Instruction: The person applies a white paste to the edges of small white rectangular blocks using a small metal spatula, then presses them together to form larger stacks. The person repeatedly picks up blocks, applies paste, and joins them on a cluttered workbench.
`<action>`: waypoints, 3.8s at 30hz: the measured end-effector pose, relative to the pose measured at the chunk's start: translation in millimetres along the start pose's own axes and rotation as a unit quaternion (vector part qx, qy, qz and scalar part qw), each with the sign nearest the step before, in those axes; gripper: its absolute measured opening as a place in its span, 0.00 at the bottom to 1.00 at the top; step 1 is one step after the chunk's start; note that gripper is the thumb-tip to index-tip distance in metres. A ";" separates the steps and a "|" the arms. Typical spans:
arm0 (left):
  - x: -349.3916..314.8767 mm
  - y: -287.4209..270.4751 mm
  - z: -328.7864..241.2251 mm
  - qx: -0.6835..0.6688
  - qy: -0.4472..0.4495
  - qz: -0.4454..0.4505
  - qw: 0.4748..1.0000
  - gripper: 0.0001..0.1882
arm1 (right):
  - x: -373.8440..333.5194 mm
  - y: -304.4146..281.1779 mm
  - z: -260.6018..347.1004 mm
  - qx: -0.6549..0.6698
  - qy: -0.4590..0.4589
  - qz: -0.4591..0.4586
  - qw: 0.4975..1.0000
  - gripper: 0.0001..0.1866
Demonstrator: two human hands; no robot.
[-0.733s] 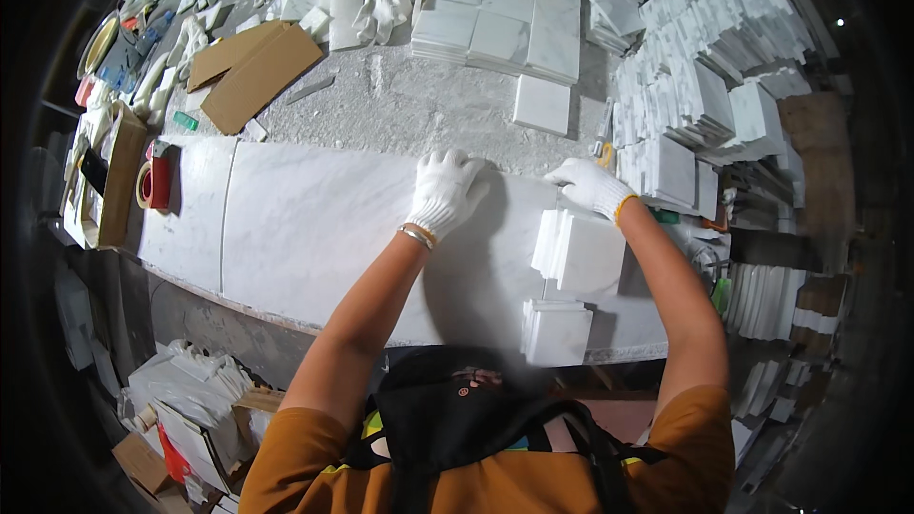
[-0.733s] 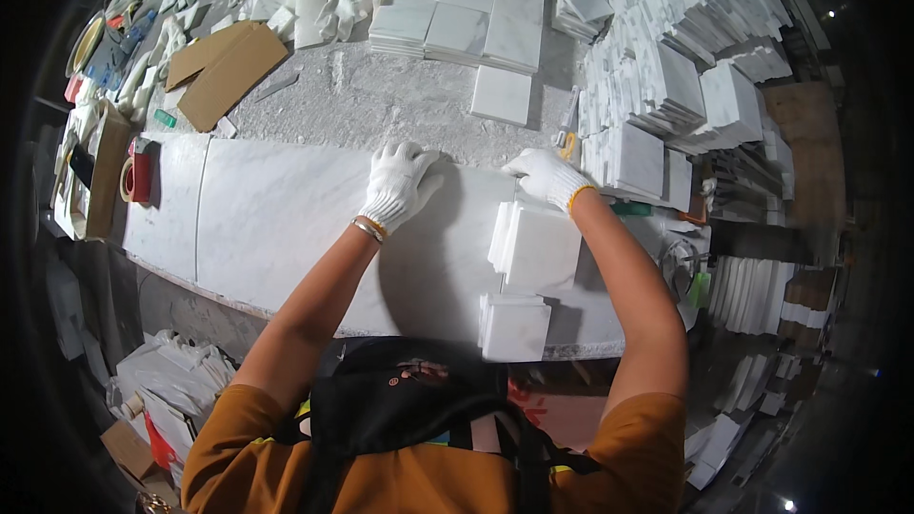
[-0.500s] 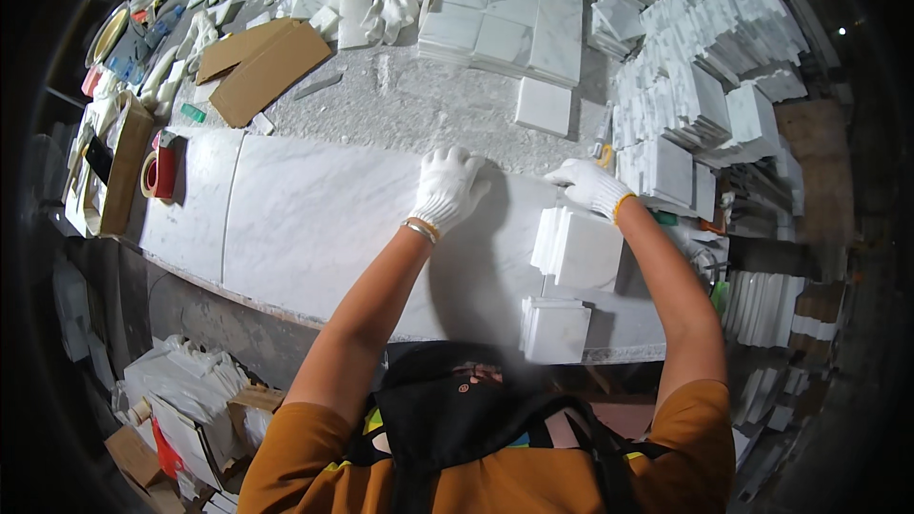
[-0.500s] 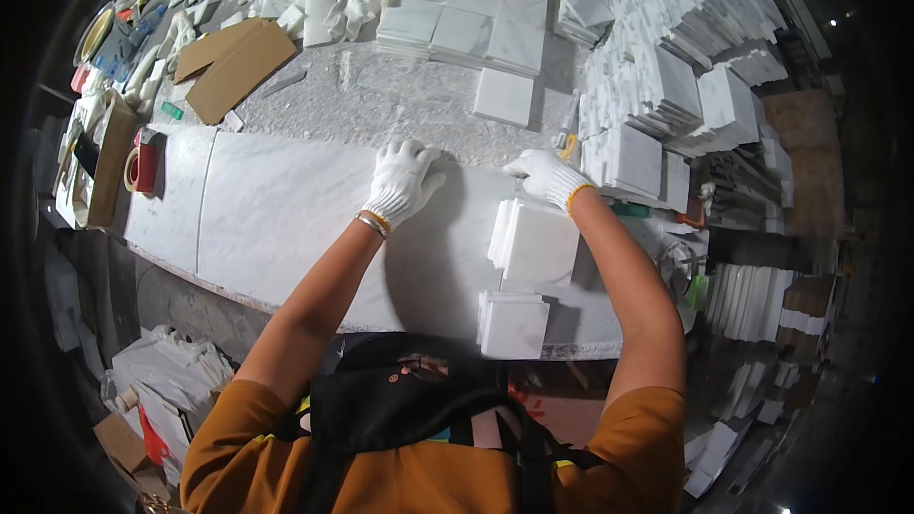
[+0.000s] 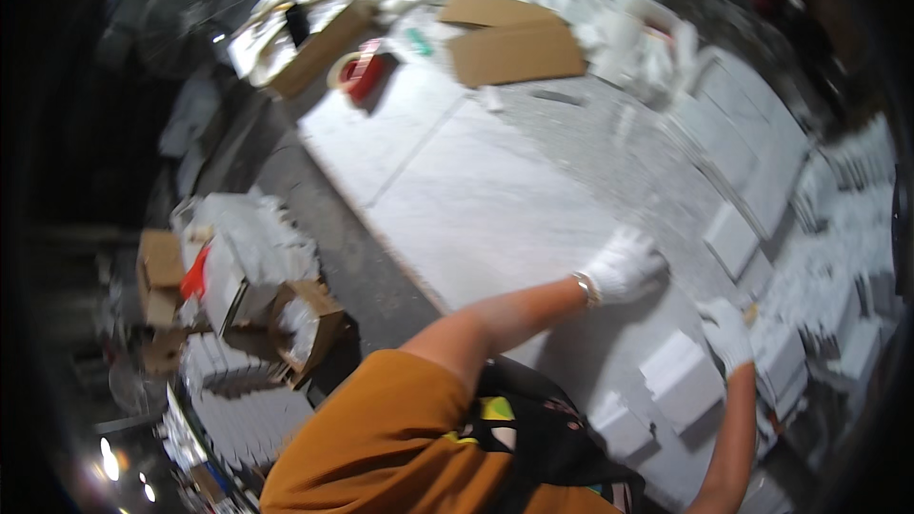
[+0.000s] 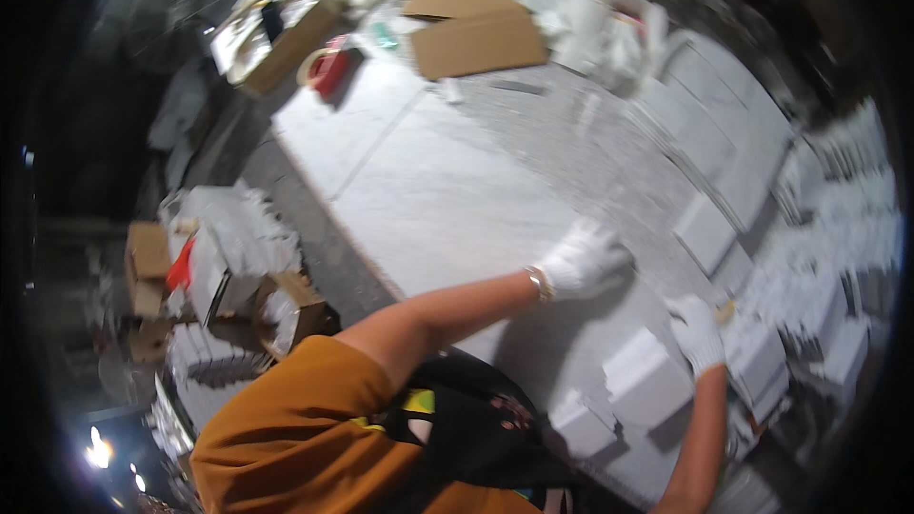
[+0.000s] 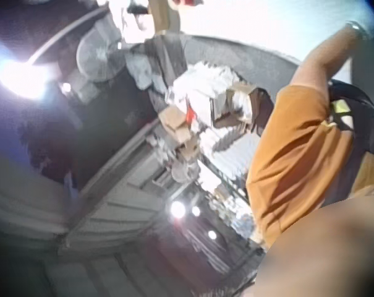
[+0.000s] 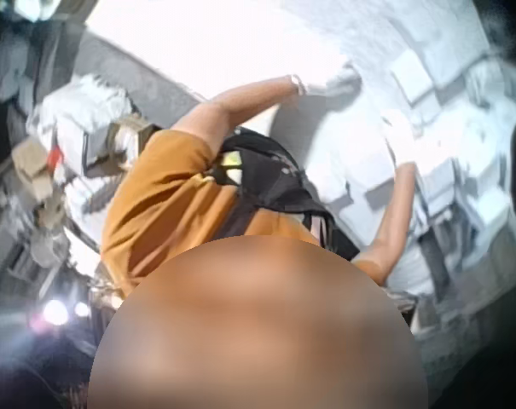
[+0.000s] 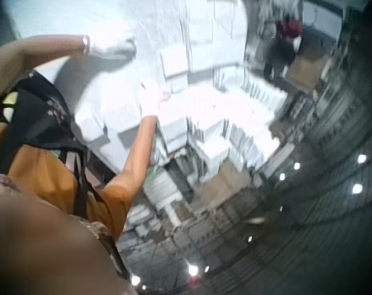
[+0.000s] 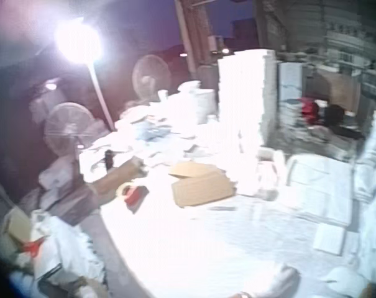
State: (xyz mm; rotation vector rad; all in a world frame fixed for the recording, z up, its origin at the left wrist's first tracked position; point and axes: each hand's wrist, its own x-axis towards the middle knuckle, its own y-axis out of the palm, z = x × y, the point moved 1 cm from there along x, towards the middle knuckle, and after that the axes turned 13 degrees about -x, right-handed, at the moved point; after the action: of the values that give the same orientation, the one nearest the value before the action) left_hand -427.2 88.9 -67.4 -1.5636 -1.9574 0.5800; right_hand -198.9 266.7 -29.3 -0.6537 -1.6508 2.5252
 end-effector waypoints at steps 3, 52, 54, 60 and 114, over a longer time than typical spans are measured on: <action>3.9 0.9 -0.4 -0.009 0.002 0.003 1.000 0.18 | -6.6 9.5 -18.8 0.011 0.052 -0.016 0.998 0.14; -69.0 -10.3 -57.8 -0.259 -0.086 0.139 0.952 0.24 | -157.9 -53.0 159.7 -0.065 0.242 -0.111 0.962 0.53; -71.1 -12.7 -65.5 -0.299 -0.131 0.183 0.927 0.25 | -144.3 -52.9 161.6 -0.130 0.234 -0.079 0.960 0.57; -83.9 -15.4 -74.4 -0.324 -0.108 0.191 0.920 0.25 | -120.1 -34.6 142.9 -0.188 0.196 -0.044 0.961 0.57; -118.6 0.8 -156.1 -0.807 -0.335 0.339 0.348 0.31 | -172.3 29.4 273.0 0.076 0.292 -0.348 0.888 0.69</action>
State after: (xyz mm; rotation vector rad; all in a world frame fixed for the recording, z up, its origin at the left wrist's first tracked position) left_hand -304.0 -28.4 30.2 -3.9100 -2.1015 -1.4450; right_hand -139.5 -28.1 91.8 -0.5816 -1.1665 1.6947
